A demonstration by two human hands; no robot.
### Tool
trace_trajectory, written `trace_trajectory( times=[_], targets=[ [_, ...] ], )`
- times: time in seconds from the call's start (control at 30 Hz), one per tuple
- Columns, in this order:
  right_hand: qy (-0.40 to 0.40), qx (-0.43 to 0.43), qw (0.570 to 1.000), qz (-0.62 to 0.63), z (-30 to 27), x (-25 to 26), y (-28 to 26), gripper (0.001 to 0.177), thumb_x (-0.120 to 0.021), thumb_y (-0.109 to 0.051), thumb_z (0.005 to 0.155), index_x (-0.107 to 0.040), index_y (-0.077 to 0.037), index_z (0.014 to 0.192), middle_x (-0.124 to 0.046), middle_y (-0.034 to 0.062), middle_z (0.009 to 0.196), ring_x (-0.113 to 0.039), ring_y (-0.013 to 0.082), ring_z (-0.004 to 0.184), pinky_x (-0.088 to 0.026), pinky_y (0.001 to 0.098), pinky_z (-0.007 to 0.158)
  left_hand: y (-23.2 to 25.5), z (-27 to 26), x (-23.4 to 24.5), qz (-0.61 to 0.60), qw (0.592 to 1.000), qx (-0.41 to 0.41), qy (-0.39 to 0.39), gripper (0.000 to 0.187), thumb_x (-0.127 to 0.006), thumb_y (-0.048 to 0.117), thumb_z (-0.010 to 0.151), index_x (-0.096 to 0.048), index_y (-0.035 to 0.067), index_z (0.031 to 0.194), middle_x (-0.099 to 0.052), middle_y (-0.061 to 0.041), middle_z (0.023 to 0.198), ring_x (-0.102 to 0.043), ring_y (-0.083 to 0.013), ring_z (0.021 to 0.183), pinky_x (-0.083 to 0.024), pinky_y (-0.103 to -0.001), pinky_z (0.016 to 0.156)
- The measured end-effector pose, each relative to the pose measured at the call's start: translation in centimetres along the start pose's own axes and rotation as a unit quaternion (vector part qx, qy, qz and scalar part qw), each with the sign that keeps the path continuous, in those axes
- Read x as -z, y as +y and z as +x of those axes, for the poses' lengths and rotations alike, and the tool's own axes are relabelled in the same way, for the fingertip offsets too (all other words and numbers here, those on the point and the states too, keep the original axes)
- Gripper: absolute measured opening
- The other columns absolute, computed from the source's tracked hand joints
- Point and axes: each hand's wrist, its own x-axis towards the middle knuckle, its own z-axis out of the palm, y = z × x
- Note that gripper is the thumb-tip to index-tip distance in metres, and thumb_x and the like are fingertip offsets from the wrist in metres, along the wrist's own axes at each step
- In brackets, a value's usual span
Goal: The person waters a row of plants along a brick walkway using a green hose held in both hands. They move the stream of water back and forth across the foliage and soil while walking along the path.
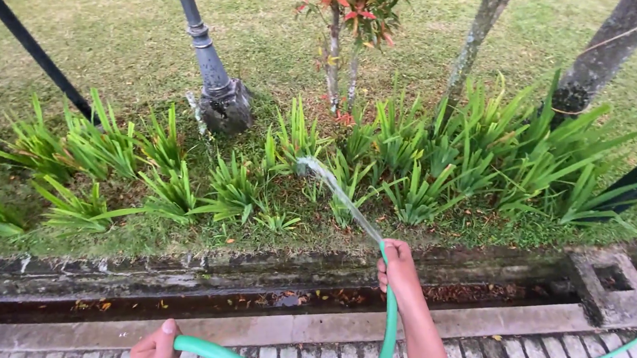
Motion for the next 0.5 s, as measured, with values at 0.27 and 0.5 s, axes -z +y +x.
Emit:
trace_trajectory(
  times=[0.27,0.5],
  targets=[
    [0.015,-0.006,1.0,0.007,0.4,-0.6,0.3,0.024,-0.048,-0.03,0.103,-0.047,-0.014,0.122,-0.046,0.0039,0.066,-0.04,0.0136,0.044,-0.031,0.0318,0.036,-0.4,0.9,0.5,0.0,1.0,-0.011,-0.009,0.053,-0.057,0.032,0.105,-0.059,0.0,0.062,-0.046,-0.001,0.056,-0.038,-0.0098,0.052,-0.028,-0.031,0.048],
    [0.027,-0.002,1.0,0.0,0.5,-0.2,1.2,0.023,-0.047,-0.03,0.104,-0.048,-0.014,0.121,-0.047,0.004,0.066,-0.039,0.0136,0.044,-0.032,0.0321,0.037,0.5,1.2,-0.3,0.008,1.0,-0.016,-0.011,0.051,-0.059,0.032,0.103,-0.062,-0.001,0.064,-0.049,-0.001,0.057,-0.041,-0.0096,0.055,-0.03,-0.03,0.051]
  ],
)
